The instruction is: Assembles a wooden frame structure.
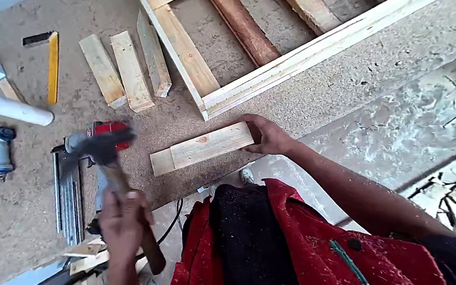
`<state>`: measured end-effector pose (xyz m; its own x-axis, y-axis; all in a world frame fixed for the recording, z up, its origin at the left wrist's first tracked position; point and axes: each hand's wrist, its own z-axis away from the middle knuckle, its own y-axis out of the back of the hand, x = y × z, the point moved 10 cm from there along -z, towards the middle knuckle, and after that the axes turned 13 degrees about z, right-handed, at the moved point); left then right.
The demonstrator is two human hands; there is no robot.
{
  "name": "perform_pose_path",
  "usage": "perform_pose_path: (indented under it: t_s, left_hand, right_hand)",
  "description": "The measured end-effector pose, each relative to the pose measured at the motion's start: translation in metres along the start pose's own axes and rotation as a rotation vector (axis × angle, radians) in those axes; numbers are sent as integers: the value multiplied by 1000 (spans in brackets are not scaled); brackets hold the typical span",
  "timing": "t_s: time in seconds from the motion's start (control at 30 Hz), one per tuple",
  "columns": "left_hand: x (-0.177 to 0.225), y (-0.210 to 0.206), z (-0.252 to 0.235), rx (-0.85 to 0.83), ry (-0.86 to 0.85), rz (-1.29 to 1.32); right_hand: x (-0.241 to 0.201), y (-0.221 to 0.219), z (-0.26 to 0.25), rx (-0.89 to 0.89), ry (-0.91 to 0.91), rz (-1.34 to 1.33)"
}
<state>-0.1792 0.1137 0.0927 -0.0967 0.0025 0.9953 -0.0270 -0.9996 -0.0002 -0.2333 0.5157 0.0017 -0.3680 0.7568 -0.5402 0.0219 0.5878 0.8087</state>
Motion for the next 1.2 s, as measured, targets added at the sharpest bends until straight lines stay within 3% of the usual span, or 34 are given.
perform_pose_path:
  t_s: [0.1,0.17,0.27,0.37,0.43,0.47,0.53,0.6,0.63,0.73,0.83,0.9,0.97,1.03,1.1,1.13,1.2]
  left_hand:
    - [-55,-56,18,-97,90,-255]
    - [-54,-95,18,-165,83,-336]
    - [27,-155,16,-219,-225,-329]
    - [131,-195,12,-98,-524,-145]
    - [148,-209,7,-24,-598,23]
    - [136,-213,4,-31,-587,-30]
    - [65,-214,-4,-142,-476,-517]
    - [-6,-210,-15,-278,-232,-873]
    - [-15,-206,-21,-299,-126,-927]
    - [40,-205,-20,-244,-71,-757]
    - [141,-208,-9,-89,-369,-413]
    - [167,-196,8,104,-542,-262]
    - [136,-192,21,85,-550,-378]
    - [38,-178,31,-64,-305,-800]
    - [-40,-162,34,-128,-120,-992]
    - [-46,-157,25,-121,-40,-963]
    - [-6,-160,20,-59,14,-802]
  right_hand:
    - [11,-6,-8,57,10,-68]
    - [15,-8,-9,71,15,-122]
    - [16,-8,-11,51,30,-164]
    - [20,-9,-12,39,13,-174]
    - [24,-11,-12,32,-7,-173]
    - [24,-12,-12,32,-13,-167]
    - [25,-12,-13,31,-21,-169]
    - [25,-12,-13,29,-20,-183]
    - [25,-11,-13,24,-22,-187]
    - [25,-13,-10,7,-28,-173]
    - [27,-10,-15,-3,-30,-147]
    - [27,-12,-15,-27,-34,-147]
    - [26,-13,-16,-26,-25,-144]
    - [27,-13,-17,-14,-14,-144]
    - [26,-14,-16,-25,-2,-146]
    - [25,-14,-17,-23,-1,-148]
    - [29,-12,-19,-13,1,-138]
